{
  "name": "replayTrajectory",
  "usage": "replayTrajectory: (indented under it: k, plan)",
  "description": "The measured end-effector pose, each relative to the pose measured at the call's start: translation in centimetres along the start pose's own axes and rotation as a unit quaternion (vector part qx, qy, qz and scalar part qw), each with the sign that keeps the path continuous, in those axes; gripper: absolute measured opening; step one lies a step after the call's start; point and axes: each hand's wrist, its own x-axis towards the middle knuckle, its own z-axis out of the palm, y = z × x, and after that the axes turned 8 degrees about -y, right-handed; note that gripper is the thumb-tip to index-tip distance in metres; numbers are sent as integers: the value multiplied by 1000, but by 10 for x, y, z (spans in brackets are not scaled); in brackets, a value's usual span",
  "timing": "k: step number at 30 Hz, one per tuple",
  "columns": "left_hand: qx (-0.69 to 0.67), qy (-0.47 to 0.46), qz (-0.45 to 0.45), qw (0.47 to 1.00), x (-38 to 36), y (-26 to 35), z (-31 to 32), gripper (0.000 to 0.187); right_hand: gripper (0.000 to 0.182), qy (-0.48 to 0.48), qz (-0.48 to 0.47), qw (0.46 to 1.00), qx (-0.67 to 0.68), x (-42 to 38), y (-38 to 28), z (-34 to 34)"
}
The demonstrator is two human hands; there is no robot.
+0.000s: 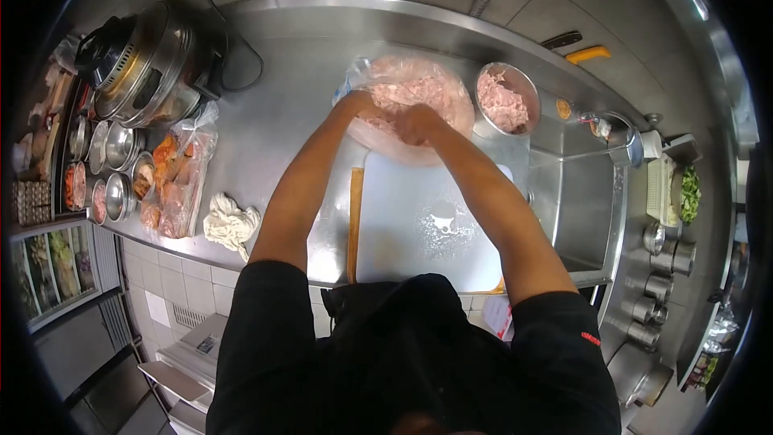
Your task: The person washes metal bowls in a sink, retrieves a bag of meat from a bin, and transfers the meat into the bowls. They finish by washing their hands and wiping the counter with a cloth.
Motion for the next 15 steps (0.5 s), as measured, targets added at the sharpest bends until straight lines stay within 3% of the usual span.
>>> replayTrajectory:
  k: [2, 4, 11, 13, 15]
  plan:
    - [-15, -47, 9, 999, -5, -5, 5, 70, 20, 65, 16, 997, 39, -4, -10, 7]
    - [-43, -87, 21, 995, -9, -7, 9, 69, 22, 147, 119, 982, -14, -20, -25, 13]
    - [-164, -147, 51, 974, -25, -17, 28, 69, 26, 185, 91, 968, 144, -33, -6, 22]
    - [-199, -154, 63, 966, -30, -18, 30, 69, 28, 200, 59, 931, 300, -31, 0, 24]
    - [-226, -159, 69, 959, -36, -19, 34, 70, 35, 164, 53, 916, 361, -52, -4, 17]
